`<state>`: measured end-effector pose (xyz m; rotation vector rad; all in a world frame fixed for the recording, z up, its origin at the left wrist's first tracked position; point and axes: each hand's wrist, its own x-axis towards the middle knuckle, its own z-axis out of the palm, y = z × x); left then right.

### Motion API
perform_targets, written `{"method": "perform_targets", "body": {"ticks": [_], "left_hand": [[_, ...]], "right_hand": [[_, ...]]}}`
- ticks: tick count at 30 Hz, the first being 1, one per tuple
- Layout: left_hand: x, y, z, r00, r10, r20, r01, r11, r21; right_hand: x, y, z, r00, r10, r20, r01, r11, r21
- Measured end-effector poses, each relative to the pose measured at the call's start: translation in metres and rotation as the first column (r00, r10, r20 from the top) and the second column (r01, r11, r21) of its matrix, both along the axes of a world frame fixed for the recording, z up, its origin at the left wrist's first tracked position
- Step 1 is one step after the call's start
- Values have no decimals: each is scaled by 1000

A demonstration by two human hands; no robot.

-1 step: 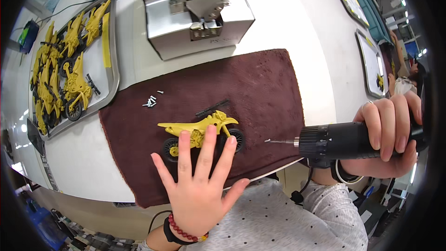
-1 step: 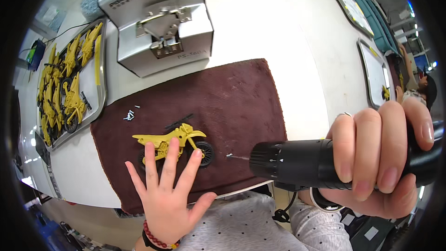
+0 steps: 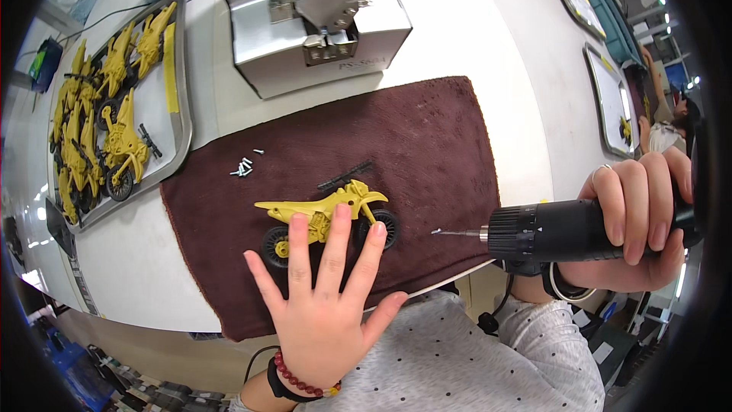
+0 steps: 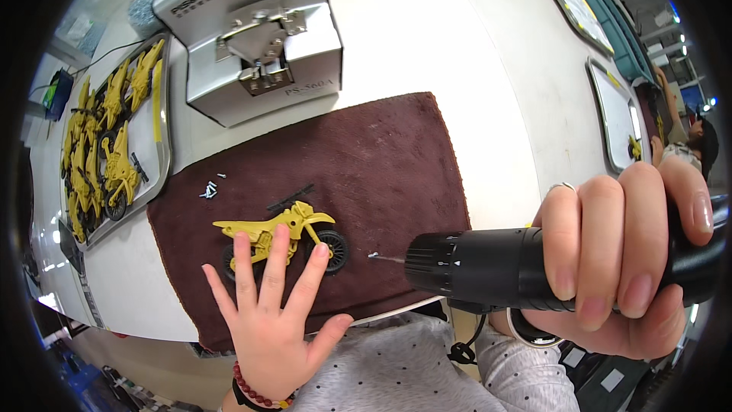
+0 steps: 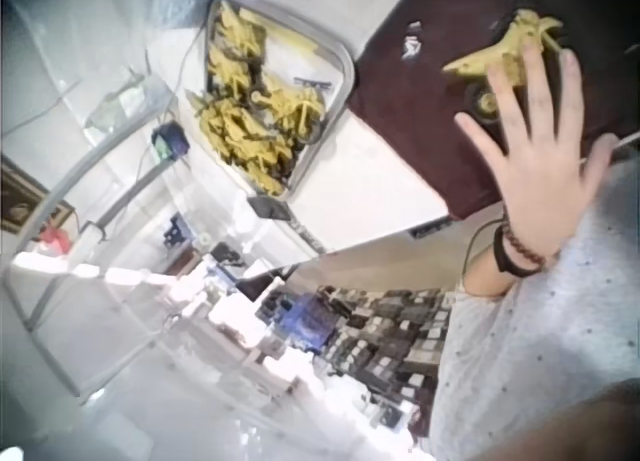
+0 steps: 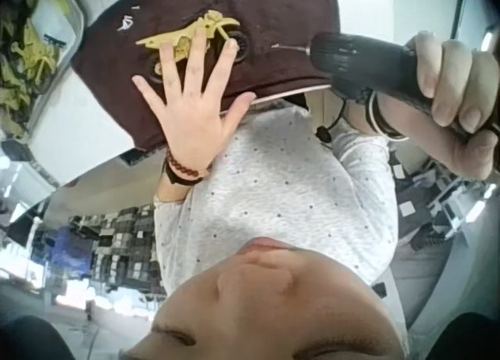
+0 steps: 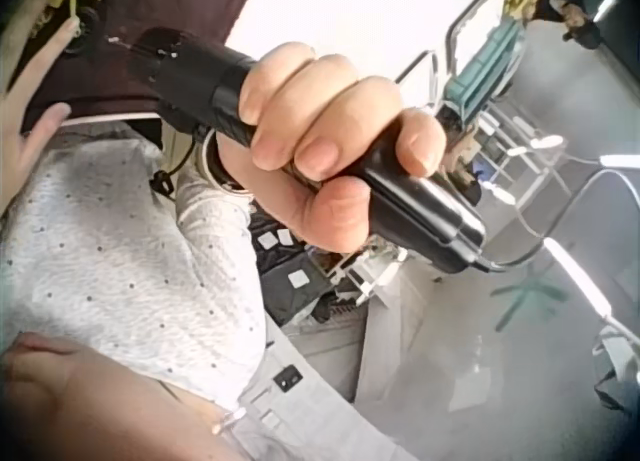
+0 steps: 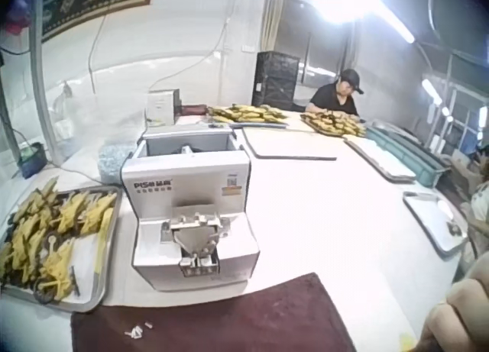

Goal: Assembling small yellow toy motorcycles using an electric screwdriver.

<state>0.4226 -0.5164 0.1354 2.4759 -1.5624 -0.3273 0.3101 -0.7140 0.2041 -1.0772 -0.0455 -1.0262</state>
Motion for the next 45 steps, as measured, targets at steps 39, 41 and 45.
{"method": "perform_targets", "body": {"ticks": [39,41,45], "left_hand": [[15,20,50,994,-46,104,39,997,68],[35,36,70,965,-257,-46,261,955,138],[64,20,75,921,-337,194,338,941,29]], "right_hand": [[-5,-3,-11,991,112,70,-119,987,111],[1,1,-11,992,109,69,-116,987,108],[9,9,-12,999,45,20,-46,994,96]]}}
